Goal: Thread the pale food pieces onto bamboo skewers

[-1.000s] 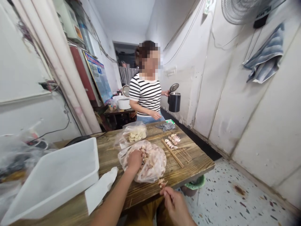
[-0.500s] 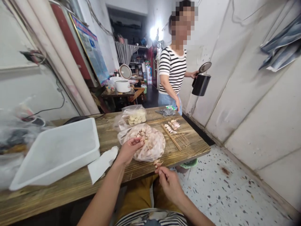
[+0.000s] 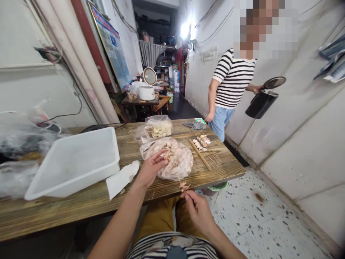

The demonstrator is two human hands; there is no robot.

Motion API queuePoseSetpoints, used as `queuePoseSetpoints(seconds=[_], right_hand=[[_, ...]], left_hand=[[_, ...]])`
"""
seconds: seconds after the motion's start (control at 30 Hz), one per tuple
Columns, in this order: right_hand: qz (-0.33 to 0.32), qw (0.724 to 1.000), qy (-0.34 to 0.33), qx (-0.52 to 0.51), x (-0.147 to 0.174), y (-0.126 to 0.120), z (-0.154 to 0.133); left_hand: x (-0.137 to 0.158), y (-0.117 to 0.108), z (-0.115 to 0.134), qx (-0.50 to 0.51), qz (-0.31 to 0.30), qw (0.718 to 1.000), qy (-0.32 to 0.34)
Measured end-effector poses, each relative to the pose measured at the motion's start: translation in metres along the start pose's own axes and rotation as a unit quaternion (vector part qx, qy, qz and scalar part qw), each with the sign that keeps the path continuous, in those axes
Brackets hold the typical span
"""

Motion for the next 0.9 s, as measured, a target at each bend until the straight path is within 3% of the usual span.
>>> queuePoseSetpoints(seconds=[0.13, 0.43, 0.9], right_hand=[[0.002, 1.0, 0.002, -0.003, -0.0001, -0.0008, 0.0012], [0.019, 0.999, 0.009, -0.034, 0.005, -0.0035, 0.0044], [-0.007, 0.999, 0.007, -0.034, 0.006, -0.0021, -0.0048]], left_hand=[[0.002, 0.0011, 0.002, -0.007, 0.009, 1.0, 0.006], [0.0049, 0.0043, 0.0024, 0.086, 0.025, 0.994, -0.068], [0.0044, 0.0005, 0.0025, 0.211, 0.024, 0.965, -0.154]])
Point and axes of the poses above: each hand's wrist, its own x-axis away from the middle knuckle, its own y-axis out of the palm, z = x × y, the point moved 3 cm from there along -x, towards the middle knuckle, and after that the axes turned 13 degrees about z, right-handed, at the moved point
